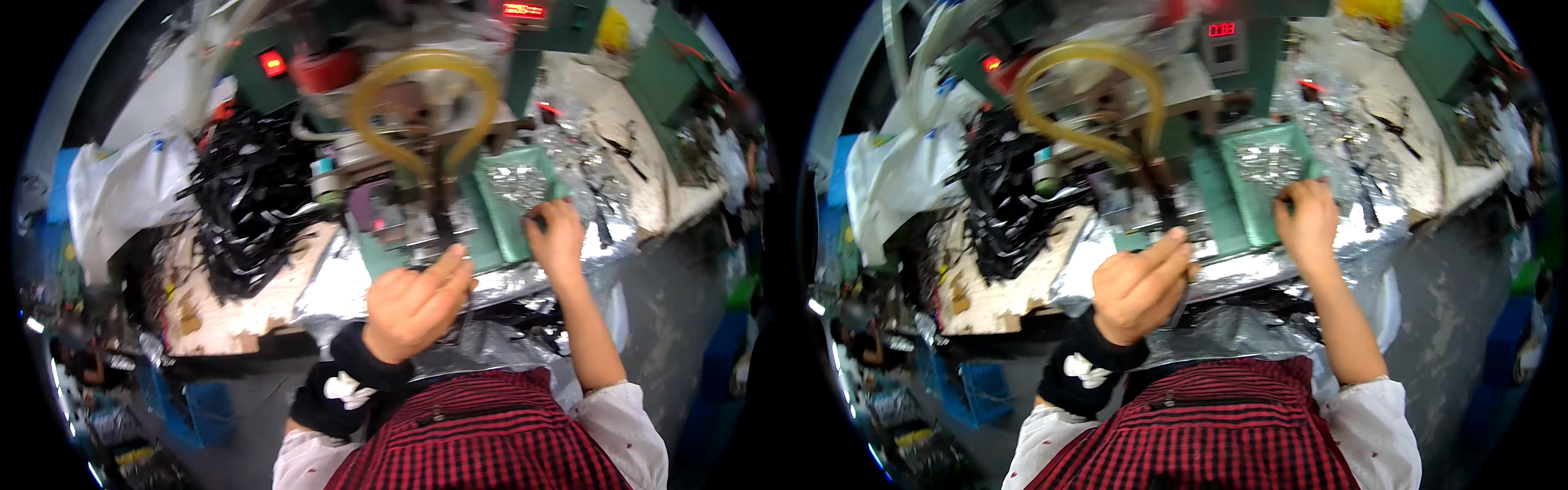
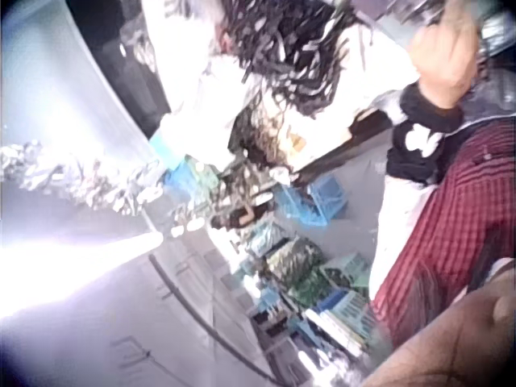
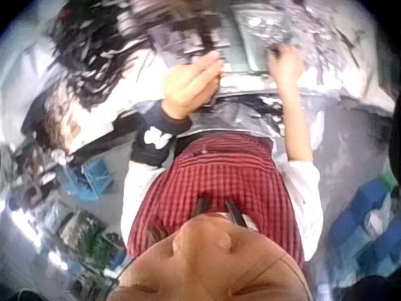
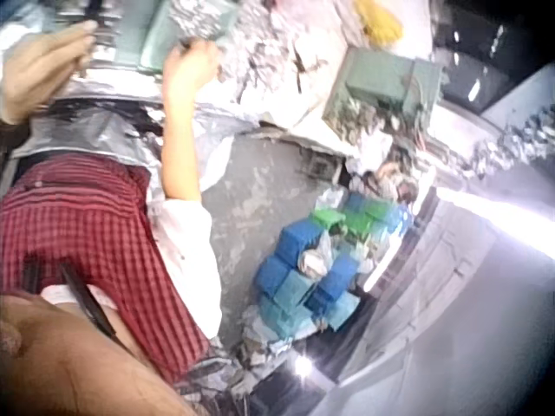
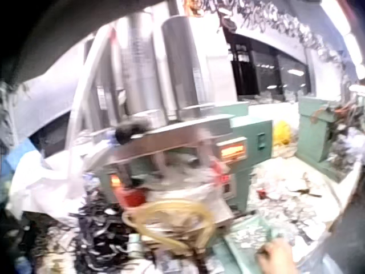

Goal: The person repeatedly picks black plastic strips and small metal pins from piles on the workbench, inserts them into a green fixture, and presses a lever to activate a machine. Finished assemblies are placed into a green tray while the process continues.

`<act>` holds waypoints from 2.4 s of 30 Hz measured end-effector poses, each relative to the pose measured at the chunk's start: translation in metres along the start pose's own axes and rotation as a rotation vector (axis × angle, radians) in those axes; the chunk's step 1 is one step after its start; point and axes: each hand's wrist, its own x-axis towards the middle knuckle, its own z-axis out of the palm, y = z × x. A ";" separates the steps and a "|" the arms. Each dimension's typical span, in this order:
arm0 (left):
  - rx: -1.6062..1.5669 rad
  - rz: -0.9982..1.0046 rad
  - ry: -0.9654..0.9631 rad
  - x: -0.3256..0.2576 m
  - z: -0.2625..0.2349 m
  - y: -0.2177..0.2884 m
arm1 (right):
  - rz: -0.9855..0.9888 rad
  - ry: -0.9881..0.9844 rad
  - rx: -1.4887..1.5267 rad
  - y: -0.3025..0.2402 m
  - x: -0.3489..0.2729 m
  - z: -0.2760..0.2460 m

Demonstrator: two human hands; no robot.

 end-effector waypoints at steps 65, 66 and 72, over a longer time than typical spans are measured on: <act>0.035 0.188 -0.015 0.005 0.007 -0.017 | 0.049 0.137 0.468 0.003 0.011 -0.010; 0.025 0.189 -0.003 0.007 0.007 -0.018 | 0.063 0.117 0.444 0.011 0.020 -0.007; -0.008 0.146 0.009 0.008 0.008 -0.016 | -0.025 -0.089 0.204 0.001 0.000 -0.019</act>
